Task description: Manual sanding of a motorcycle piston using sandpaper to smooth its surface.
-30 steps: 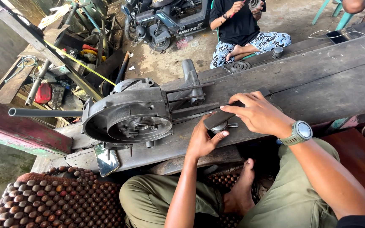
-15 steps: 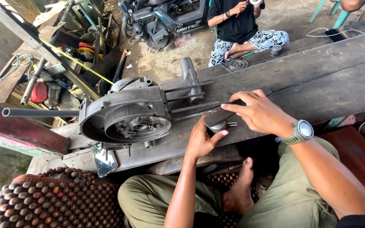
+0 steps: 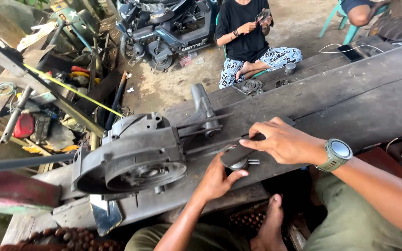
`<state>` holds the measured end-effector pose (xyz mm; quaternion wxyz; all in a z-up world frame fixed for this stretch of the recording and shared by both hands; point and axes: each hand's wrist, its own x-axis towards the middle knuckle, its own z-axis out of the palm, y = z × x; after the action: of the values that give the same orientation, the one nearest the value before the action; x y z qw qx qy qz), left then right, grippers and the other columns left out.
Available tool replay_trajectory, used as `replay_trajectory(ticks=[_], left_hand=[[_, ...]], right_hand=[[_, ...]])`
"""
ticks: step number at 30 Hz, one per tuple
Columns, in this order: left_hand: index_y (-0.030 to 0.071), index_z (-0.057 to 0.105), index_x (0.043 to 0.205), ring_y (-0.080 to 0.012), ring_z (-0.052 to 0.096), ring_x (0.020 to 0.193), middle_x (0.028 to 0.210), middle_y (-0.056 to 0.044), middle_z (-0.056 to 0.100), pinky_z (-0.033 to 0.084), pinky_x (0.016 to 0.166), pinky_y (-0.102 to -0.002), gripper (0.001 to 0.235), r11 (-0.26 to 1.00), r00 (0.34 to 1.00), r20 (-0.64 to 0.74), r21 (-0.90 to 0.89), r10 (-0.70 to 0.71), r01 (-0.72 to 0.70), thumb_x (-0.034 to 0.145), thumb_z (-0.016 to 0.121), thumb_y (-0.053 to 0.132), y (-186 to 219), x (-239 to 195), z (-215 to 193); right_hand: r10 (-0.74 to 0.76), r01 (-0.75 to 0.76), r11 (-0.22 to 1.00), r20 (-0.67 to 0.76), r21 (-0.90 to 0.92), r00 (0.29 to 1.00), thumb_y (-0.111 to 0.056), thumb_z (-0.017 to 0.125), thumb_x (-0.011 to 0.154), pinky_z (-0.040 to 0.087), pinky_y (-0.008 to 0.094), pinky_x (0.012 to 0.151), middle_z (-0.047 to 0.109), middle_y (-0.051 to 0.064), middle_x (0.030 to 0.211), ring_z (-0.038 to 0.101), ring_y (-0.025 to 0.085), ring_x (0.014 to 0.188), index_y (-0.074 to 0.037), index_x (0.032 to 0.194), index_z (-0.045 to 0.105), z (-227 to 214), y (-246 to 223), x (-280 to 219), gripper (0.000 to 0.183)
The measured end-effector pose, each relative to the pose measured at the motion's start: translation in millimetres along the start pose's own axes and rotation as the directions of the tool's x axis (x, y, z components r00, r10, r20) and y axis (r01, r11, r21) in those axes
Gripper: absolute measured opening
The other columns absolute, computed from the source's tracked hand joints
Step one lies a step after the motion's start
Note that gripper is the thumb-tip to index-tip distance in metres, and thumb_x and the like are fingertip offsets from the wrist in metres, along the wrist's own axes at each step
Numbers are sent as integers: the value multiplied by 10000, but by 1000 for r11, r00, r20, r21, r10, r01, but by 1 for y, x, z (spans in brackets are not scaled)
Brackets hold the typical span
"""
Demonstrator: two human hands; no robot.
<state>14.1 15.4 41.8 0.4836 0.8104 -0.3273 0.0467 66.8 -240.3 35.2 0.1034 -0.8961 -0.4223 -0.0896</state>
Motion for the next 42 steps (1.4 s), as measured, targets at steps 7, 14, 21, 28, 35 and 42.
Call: replay_trajectory(ticks=[7, 14, 21, 28, 35, 42], left_hand=[[21, 609, 1277, -527, 623, 1137, 1213, -279, 644, 540, 912, -599, 521, 999, 999, 43, -23, 28, -27, 873, 796, 292, -34, 3, -5], [48, 512, 1417, -371, 570, 1301, 1389, -189, 613, 438, 1063, -456, 656, 998, 998, 59, 64, -2, -2, 952, 611, 500, -46, -3, 2], [57, 457, 1466, -379, 536, 1331, 1442, -193, 573, 422, 1087, -466, 636, 993, 995, 95, 121, -26, 14, 999, 554, 478, -49, -1, 6], [68, 499, 1441, -365, 588, 1285, 1385, -175, 618, 462, 1052, -458, 633, 996, 997, 79, 86, -20, 13, 973, 602, 483, -52, -1, 11], [47, 450, 1479, -387, 571, 1280, 1405, -207, 597, 426, 1060, -450, 716, 993, 995, 76, 106, -65, 57, 965, 562, 533, -51, -7, 3], [-55, 494, 1375, -519, 638, 1100, 1211, -304, 665, 524, 913, -614, 749, 995, 995, -34, -36, -93, 92, 840, 814, 361, -59, -20, 1]], right_hand=[[-77, 83, 994, 90, -67, 993, -108, 577, 908, 418, 409, 866, 528, 35, 1198, 609, 290, 1129, -238, 1339, 632, 6, 10, 19, 453], [-234, 233, 957, 15, -170, 972, 44, 565, 835, 419, 397, 766, 513, 167, 1198, 581, 276, 964, -197, 1445, 561, 5, 12, 18, 656], [-325, 319, 937, -17, -143, 946, -6, 597, 852, 401, 414, 783, 551, 172, 1215, 562, 288, 962, -173, 1383, 615, 2, 23, 25, 556], [-329, 319, 942, -89, -104, 940, 30, 580, 847, 380, 409, 760, 546, 138, 1136, 549, 270, 864, -225, 1452, 529, 5, 25, 16, 658], [-260, 251, 960, -57, -125, 964, 23, 554, 853, 404, 441, 860, 554, 142, 1207, 574, 282, 1028, -236, 1439, 537, 8, 16, 15, 641], [-56, 62, 995, 76, -79, 996, -95, 513, 934, 384, 405, 939, 581, 37, 1249, 556, 249, 1206, -305, 1459, 551, 2, -10, 22, 567]])
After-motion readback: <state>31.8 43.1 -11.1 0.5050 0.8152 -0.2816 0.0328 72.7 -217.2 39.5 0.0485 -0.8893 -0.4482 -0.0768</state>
